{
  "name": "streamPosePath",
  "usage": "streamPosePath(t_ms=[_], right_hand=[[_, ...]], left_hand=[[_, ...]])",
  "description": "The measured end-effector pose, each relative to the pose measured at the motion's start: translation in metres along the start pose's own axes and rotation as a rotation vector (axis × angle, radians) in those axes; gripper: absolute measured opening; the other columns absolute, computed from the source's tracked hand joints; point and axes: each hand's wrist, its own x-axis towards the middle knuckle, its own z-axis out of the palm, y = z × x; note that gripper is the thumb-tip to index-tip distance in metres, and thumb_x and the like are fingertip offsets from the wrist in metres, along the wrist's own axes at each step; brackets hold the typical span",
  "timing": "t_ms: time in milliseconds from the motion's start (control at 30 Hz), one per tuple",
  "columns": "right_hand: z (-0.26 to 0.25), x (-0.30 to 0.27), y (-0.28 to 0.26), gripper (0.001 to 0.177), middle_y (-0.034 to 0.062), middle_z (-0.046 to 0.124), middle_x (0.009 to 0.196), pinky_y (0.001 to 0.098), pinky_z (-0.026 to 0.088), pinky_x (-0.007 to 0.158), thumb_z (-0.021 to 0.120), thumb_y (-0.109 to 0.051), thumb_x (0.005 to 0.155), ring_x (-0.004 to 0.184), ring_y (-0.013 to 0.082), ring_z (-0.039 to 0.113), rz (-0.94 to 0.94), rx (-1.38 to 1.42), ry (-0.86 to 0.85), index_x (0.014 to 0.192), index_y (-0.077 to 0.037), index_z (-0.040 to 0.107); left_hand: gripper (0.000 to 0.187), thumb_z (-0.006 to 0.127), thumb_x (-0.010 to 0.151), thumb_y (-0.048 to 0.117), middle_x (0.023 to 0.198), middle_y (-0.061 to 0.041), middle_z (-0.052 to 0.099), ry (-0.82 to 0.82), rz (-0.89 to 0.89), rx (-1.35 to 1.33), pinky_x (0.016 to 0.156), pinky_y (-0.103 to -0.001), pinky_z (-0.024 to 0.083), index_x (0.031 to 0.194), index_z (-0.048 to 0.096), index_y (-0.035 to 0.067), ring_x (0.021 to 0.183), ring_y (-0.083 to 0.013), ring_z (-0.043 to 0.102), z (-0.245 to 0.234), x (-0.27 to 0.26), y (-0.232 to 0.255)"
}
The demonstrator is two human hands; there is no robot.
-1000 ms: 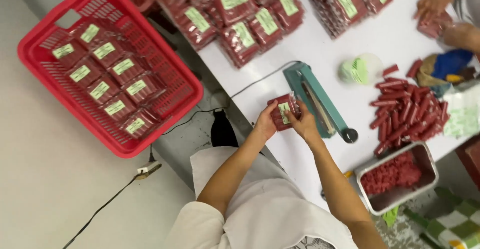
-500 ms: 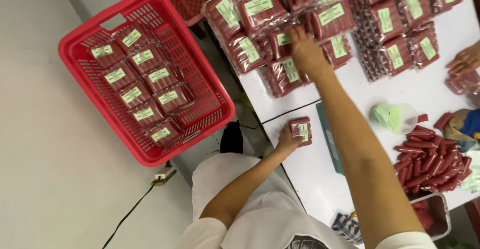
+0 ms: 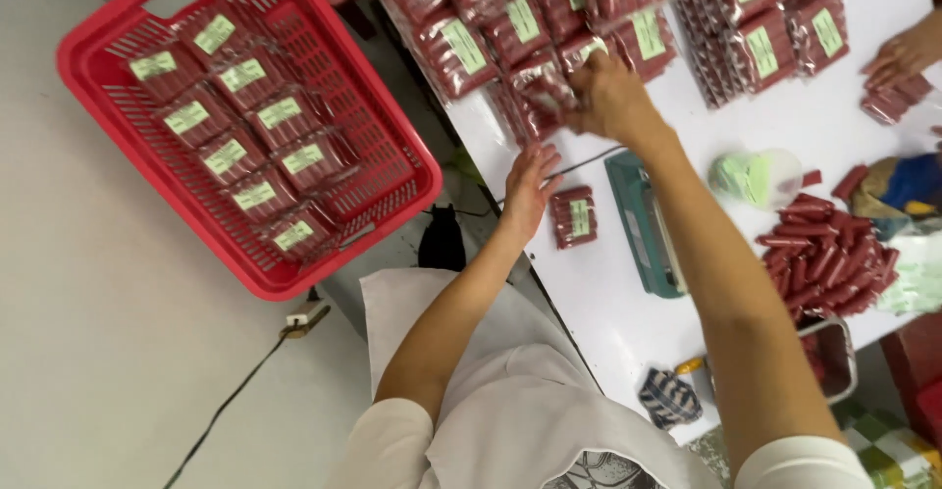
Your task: Sealing small plastic bags containing meat products using a manual heat sealer and placing them into a red basket.
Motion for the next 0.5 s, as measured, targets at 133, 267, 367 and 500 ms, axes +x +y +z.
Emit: streamPosePath(t_ms=[133,267,367,500], right_hand=[[0.064,-0.115,0.003,0.048,0.0276,0.063,0.109,0.0596,0.052,0.081,0.082,-0.039,0.075,0.101,0.0519,0.063,0.196,0.460,-0.039,0.102,-0.001,0.068],[0.144,-0.223,0.014,0.045,0.0244,0.059,0.083,0.0479,0.047,0.074,0.085,-0.027,0.078,0.083,0.0405,0.062,0.499,0.711,0.042,0.101,0.000,0.057],[0.146,-0.280,0.014,0.034,0.0115,0.057,0.074,0.0379,0.049,0.066,0.084,-0.029,0.092,0.071,0.0292,0.061,0.551,0.607,0.367,0.095,-0.009,0.056],[0.126,-0.328,0.030,0.018,0.0070,0.057,0.106,0.0358,0.053,0.083,0.073,-0.014,0.102,0.100,0.0265,0.061,0.463,-0.042,0.590,0.099,-0.011,0.056]], left_hand=[[0.105,0.073,0.086,0.057,0.166,-0.027,0.014,-0.074,0.063,0.087,0.122,-0.061,0.019,0.160,0.020,0.006,0.153,-0.0470,0.012,0.029,-0.046,-0.027],[0.047,0.083,0.090,0.041,0.121,-0.003,0.067,-0.194,-0.283,-0.049,0.092,-0.037,0.050,0.128,0.062,0.023,0.113,-0.0225,0.064,-0.020,-0.063,-0.112],[0.040,0.086,0.086,0.030,0.111,-0.008,0.073,-0.163,-0.373,-0.079,0.085,-0.039,0.057,0.121,0.067,0.020,0.102,-0.0246,0.071,-0.027,-0.103,-0.121],[0.040,0.088,0.081,0.019,0.105,-0.006,0.072,-0.064,-0.392,0.109,0.085,-0.043,0.062,0.115,0.067,0.017,0.097,-0.0244,0.073,-0.048,-0.130,-0.134]])
